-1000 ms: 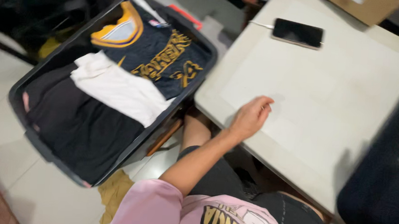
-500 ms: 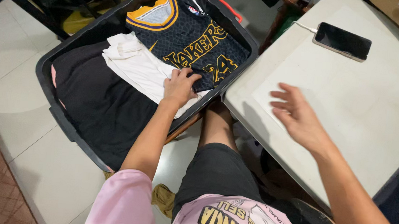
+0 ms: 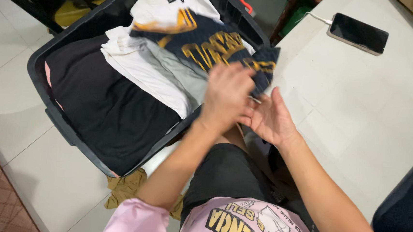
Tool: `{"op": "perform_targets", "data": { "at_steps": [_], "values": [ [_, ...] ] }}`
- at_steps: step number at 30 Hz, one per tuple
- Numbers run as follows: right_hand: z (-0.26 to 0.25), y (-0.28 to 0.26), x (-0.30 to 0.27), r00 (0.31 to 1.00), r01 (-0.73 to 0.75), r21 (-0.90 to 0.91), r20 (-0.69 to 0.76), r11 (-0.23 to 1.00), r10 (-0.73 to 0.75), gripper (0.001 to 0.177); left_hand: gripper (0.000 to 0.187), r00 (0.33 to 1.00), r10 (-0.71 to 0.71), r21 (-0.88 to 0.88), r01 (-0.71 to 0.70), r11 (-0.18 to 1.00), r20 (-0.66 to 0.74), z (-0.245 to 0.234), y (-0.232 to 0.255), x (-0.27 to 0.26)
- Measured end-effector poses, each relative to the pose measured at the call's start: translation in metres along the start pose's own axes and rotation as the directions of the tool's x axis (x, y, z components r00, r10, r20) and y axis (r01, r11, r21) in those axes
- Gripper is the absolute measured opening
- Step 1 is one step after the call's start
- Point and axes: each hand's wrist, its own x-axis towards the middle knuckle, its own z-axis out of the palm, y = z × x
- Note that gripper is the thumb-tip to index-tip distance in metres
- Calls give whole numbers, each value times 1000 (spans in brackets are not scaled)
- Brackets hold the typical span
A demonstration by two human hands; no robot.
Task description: The person folds various garments including t-shirts, shorts, and pants on a white table and places them into an open suitcase. The person handles each item one at a time, folding them neatly before stacking them inside the suitcase.
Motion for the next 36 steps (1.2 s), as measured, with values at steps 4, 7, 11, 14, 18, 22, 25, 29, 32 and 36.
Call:
{"op": "perform_targets", "data": {
  "at_steps": [4, 7, 11, 14, 18, 22, 25, 29, 32, 36],
  "values": [
    [-26, -7, 9, 897, 136, 6, -426, 991, -121, 40, 10, 996, -18, -42, 22, 999, 91, -2, 63, -28],
    [-33, -17, 4, 836, 55, -174, -530, 983, -141, 32, 17, 988, -90, -143, 107, 984, 123, -3, 74, -39],
    [-24, -58, -23, 858, 122, -422, -411, 898, -309, 30, 25, 964, -237, -402, 265, 877, 118, -6, 79, -52],
    [-13, -135, -66, 871, 178, -544, -302, 820, -389, 35, 23, 849, -460, -588, 518, 622, 261, -3, 76, -62],
    [12, -243, -133, 662, 93, -844, -344, 528, -666, 19, 23, 698, -544, -708, 663, 243, 466, 14, 67, -75],
    [53, -300, -172, 579, -111, -961, -271, 255, -769, 18, 23, 614, -516, -708, 706, 19, 598, 39, 73, -81],
    [82, -305, -170, 594, -357, -934, -202, -30, -779, 19, 24, 587, -457, -680, 731, -56, 669, 55, 85, -74],
    [128, -296, -160, 691, -606, -662, -163, -441, -704, 21, 27, 590, -372, -665, 739, -109, 717, 72, 100, -63],
    [130, -246, -139, 769, -636, -450, -309, -626, -559, 24, 34, 462, -337, -557, 781, -284, 820, 88, 102, -61],
    [79, -117, -105, 804, -574, -549, -520, -608, -290, 46, 46, 266, -275, -378, 742, -553, 924, 108, 90, -81]
  ]
}}
